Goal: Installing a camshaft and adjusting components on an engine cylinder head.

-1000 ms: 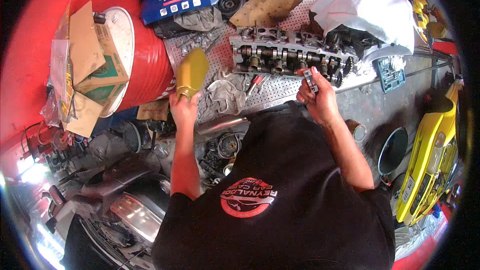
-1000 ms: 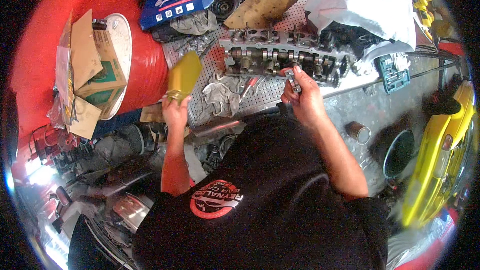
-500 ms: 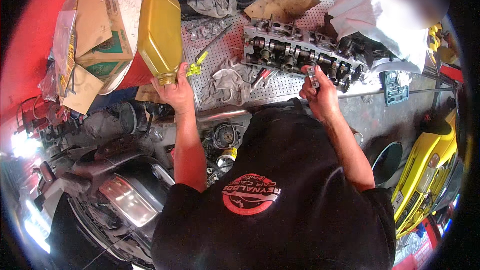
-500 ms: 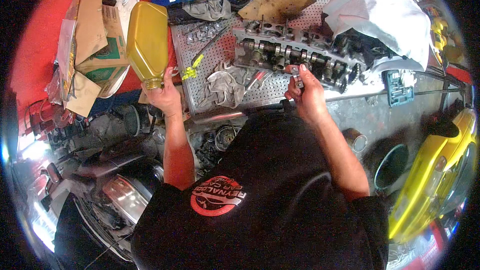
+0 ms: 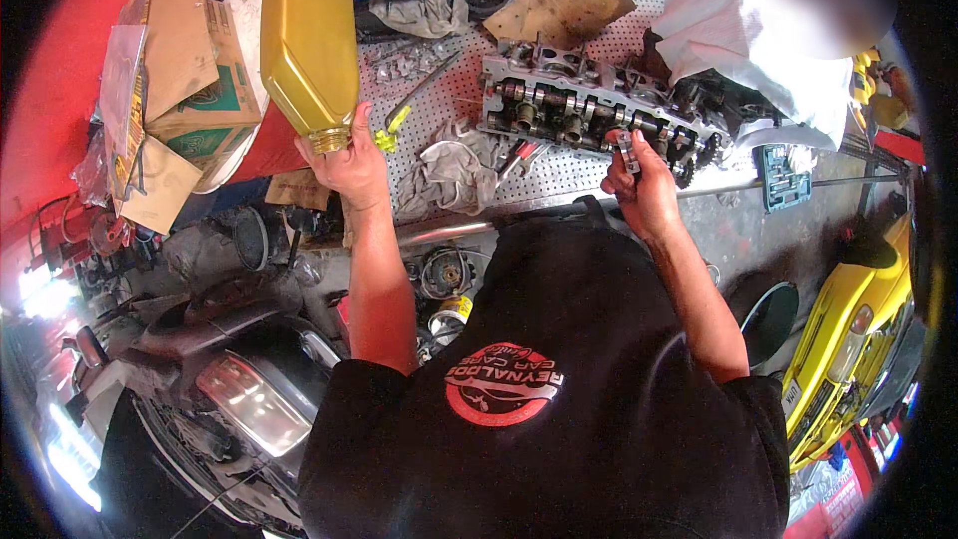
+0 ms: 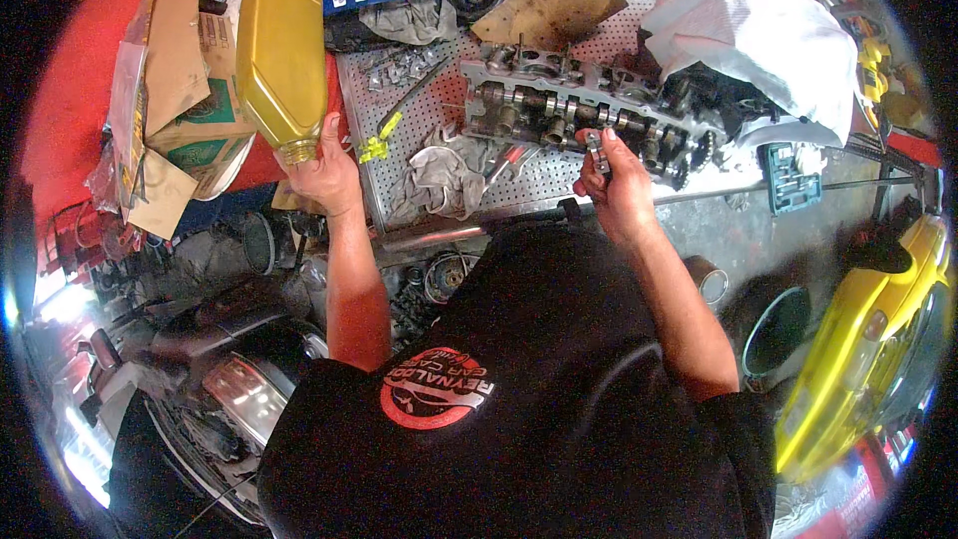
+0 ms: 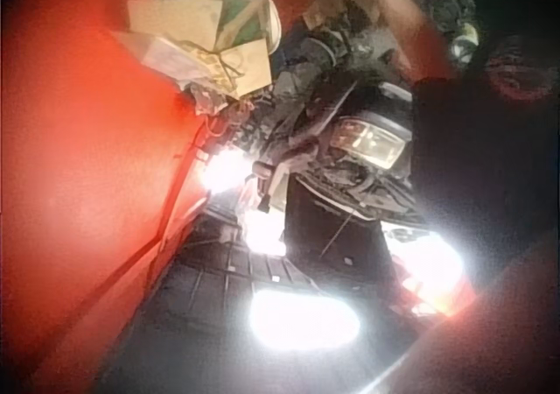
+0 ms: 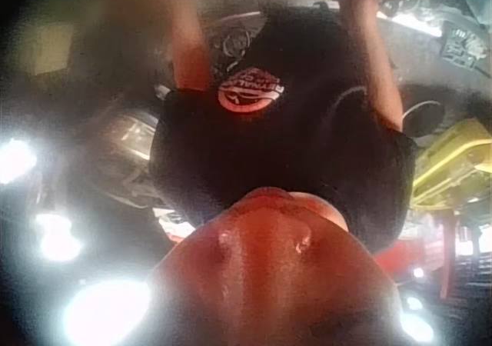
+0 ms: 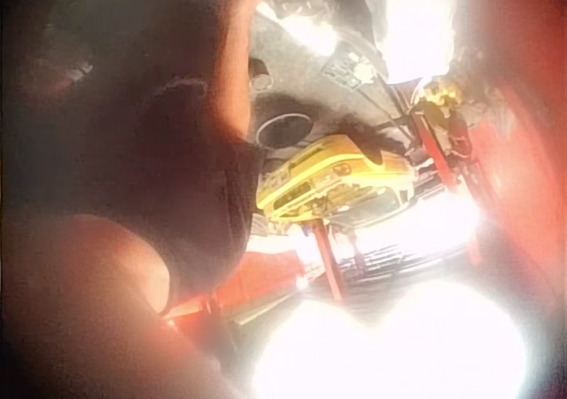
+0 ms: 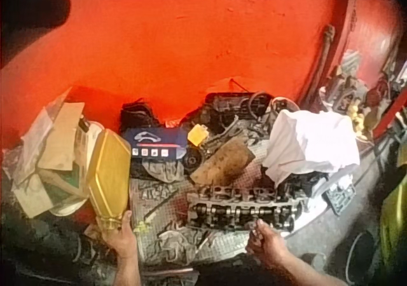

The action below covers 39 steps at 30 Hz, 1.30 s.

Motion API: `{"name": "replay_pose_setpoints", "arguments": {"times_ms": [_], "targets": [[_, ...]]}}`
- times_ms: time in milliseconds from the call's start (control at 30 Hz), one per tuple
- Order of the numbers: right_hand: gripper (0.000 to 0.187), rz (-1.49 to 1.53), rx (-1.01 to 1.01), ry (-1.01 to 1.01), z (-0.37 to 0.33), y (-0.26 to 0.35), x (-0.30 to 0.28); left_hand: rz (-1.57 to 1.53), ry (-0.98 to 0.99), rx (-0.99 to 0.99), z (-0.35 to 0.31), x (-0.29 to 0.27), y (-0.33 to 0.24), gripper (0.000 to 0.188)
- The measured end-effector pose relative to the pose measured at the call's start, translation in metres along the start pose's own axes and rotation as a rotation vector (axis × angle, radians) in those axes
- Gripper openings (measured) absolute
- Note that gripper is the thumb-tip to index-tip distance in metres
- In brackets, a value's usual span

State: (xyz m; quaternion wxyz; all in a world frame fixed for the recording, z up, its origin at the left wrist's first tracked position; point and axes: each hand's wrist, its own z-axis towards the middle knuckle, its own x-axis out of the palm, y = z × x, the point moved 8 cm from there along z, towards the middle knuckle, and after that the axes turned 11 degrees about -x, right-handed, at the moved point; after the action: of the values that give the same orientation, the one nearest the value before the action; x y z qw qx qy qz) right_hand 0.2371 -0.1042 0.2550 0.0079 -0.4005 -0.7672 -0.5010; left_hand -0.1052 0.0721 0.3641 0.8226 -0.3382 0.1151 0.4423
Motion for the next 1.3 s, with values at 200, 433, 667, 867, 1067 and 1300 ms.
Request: {"name": "replay_pose_setpoints", "arguments": {"times_ms": [200, 433, 667, 867, 1067, 1300], "targets": [[0.044, -0.015, 0.001, 0.023, 0.003, -0.002, 0.004, -0.032, -0.008, -0.084, 0.001, -0.001, 0.000, 0.032], [0.044, -0.037, 0.000, 0.005, 0.004, -0.007, 0.004, -0.070, 0.071, -0.085, -0.004, -0.002, 0.003, 0.035], [0.041, 0.005, -0.019, 0.078, 0.001, -0.008, 0.008, -0.100, 0.099, -0.099, -0.020, -0.005, 0.013, 0.032], [0.048, 0.073, 0.027, 0.104, -0.002, -0.010, 0.014, 0.007, 0.139, -0.092, -0.034, -0.001, 0.031, 0.044], [0.048, 0.135, 0.079, 0.133, -0.005, -0.011, 0.021, 0.068, 0.392, -0.042, -0.042, 0.014, 0.042, 0.035], [0.049, 0.097, 0.100, 0.109, -0.010, -0.018, 0.021, 0.399, 1.017, -0.033, -0.076, 0.095, 0.086, 0.041]]}}
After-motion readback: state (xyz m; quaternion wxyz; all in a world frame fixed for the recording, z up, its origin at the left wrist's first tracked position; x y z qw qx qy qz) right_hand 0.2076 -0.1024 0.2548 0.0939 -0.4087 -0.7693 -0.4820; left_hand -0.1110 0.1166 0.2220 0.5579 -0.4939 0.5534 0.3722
